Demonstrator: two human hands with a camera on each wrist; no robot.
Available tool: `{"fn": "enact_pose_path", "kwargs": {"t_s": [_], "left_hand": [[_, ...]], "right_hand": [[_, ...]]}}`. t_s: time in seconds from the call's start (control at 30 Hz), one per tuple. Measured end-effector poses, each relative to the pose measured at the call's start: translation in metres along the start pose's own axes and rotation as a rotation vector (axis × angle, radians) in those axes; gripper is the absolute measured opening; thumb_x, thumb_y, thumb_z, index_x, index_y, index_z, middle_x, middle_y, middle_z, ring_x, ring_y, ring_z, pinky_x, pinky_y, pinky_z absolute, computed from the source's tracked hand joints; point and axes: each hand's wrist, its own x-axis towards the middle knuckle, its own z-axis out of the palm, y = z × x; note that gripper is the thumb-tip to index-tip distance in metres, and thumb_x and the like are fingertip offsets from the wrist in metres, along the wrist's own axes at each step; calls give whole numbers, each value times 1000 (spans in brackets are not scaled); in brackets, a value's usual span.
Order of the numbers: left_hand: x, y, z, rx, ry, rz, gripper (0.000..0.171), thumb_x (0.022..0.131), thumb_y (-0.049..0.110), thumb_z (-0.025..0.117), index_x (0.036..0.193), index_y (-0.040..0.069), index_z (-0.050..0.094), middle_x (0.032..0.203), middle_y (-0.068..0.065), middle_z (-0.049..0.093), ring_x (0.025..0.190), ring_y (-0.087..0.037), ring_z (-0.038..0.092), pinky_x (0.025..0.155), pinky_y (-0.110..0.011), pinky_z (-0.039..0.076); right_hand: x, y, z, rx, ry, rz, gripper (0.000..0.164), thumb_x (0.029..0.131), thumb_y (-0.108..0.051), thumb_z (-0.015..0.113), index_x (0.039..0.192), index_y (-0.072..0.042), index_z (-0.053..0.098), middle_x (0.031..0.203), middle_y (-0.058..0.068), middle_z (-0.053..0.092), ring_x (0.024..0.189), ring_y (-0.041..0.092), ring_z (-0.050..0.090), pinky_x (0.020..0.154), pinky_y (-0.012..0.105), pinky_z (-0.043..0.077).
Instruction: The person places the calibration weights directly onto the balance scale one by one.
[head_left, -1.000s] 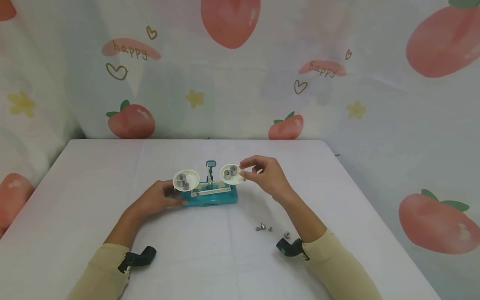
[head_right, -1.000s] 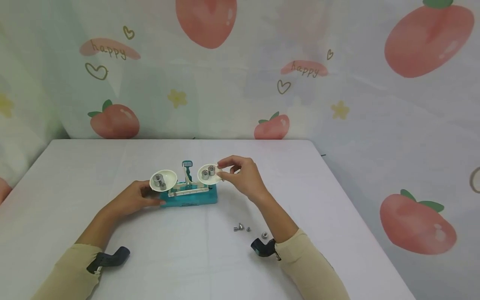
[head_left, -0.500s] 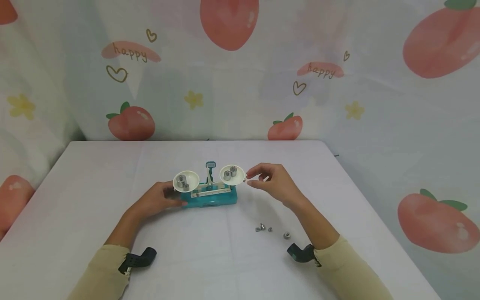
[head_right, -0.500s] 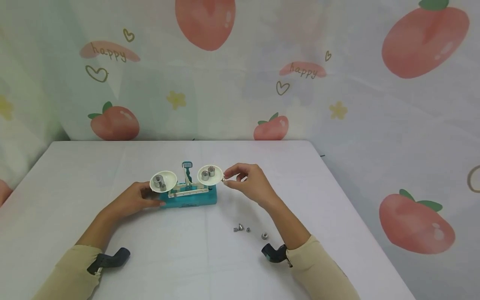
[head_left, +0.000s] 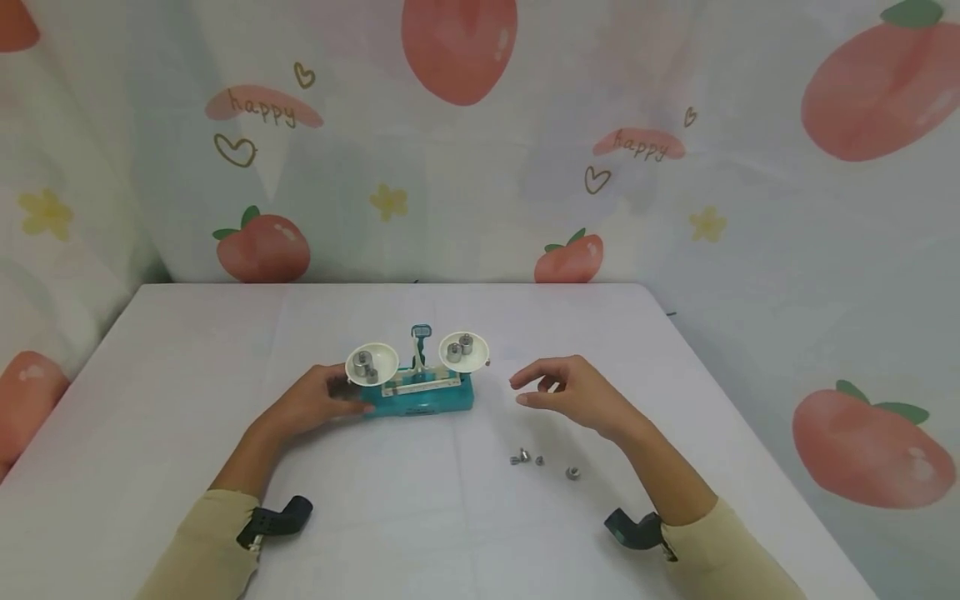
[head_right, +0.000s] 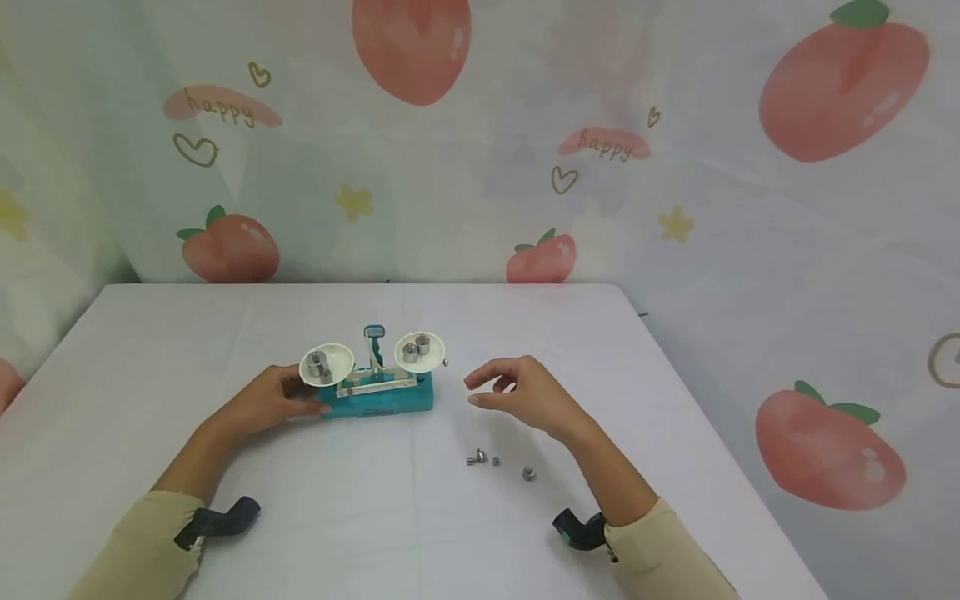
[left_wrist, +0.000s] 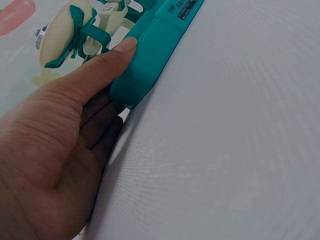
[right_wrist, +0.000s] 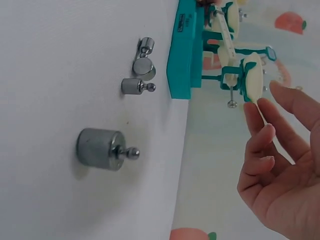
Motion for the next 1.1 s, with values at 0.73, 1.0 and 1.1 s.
{"fn": "enact_pose_path", "kwargs": {"t_s": [0.73, 1.0, 1.1], "left_hand": [[-1, 1, 1, 16, -4, -10, 68, 81, 22, 91, 139, 3, 64, 140, -18, 62, 136, -41, 50, 113, -61, 36], [-1, 2, 0, 22, -6, -9, 68, 82, 23, 90, 140, 2, 63, 141, -19, 61, 136, -42, 50, 112, -61, 37], [-1, 2, 0, 11, -10, -7, 67, 82, 24, 90, 140, 3, 63, 141, -19, 61, 136, -42, 50, 112, -62, 37]], "right_hand": [[-52, 46, -21, 0, -268, 79, 17, 90, -20, 82, 106, -16, 80, 79, 8, 61, 67, 18, 53, 58, 27, 41], [-59, 54, -18, -3, -253, 83, 21, 87, -22, 86, 105, -15, 80, 79, 7, 59, 75, 21, 52, 58, 26, 39], [-62, 58, -17, -5, -253, 89, 19, 86, -20, 86, 104, -15, 80, 79, 7, 60, 76, 22, 53, 60, 26, 40]]}}
